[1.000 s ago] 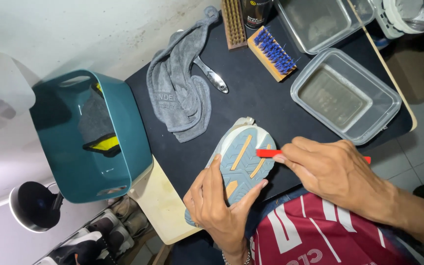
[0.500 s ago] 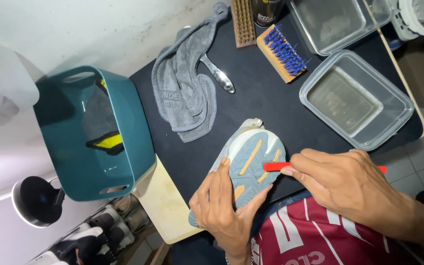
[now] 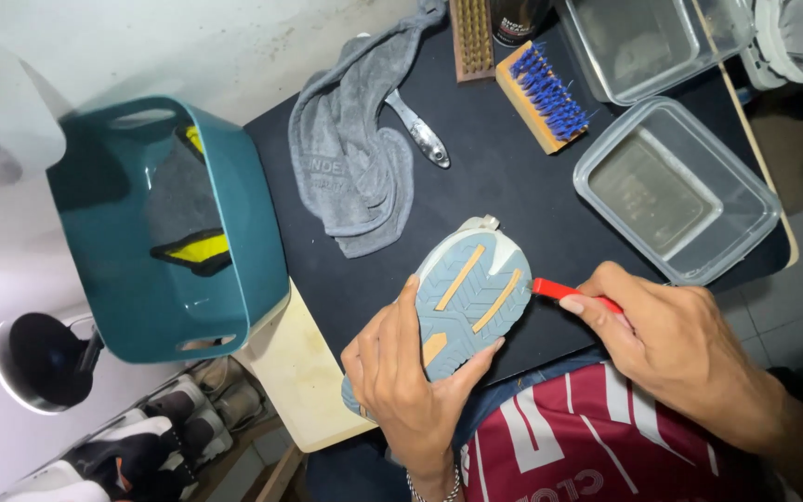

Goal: The person cleans the sole of a sneaker using a red brush, scrubbing the treads and grooves. After brushing, they wipe the sole with a gray cloth to remove residue and dry the surface.

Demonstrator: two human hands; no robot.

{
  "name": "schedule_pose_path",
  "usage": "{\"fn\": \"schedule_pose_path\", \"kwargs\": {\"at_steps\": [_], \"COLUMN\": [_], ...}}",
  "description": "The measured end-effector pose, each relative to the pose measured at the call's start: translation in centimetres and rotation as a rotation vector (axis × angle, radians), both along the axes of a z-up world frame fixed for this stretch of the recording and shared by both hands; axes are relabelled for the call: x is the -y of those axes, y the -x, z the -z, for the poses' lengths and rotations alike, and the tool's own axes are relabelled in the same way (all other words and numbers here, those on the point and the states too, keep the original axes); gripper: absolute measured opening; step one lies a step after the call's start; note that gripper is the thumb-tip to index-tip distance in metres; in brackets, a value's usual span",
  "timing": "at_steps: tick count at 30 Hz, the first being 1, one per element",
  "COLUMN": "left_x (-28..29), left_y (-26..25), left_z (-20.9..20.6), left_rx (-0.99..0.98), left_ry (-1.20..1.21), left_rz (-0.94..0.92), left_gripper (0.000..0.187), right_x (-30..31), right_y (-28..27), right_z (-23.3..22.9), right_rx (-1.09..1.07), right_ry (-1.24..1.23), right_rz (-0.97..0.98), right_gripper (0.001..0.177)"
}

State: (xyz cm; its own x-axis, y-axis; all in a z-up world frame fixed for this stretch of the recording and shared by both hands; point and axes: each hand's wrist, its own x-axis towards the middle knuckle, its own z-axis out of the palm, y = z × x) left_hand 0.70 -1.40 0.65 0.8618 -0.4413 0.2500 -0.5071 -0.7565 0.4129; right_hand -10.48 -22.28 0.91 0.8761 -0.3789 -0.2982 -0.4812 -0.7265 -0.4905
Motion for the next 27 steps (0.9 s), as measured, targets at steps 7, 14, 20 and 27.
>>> {"fn": "schedule_pose_path", "kwargs": {"at_steps": [7, 14, 20, 27], "left_x": [1.9, 3.1, 3.2, 3.3], "left_y": [0.6, 0.9, 0.6, 1.3], "left_z": [-1.8, -0.9, -0.9, -0.7], "left_rx": [-0.085, 0.092, 0.077, 0.098], "left_ry": [-0.111, -0.103, -0.044, -0.043], "left_rz": [0.033, -0.053, -0.087, -0.110], "left_gripper": [0.084, 0.081, 0.070, 0.078], "right_x": [-2.6, -4.3, -4.7, -4.6], "right_y": [-0.9, -2.1, -2.4, -2.4], "right_z": [-1.6, -0.6, -0.1, -0.3], "right_rx": [-0.174, 0.252, 0.288, 0.209], "right_ry": [-0.075, 0.206, 0.133, 0.126], "right_rz": [0.105, -0.073, -0.007, 0.015], "right_gripper": [0.022, 0.031, 0.034, 0.035]}}
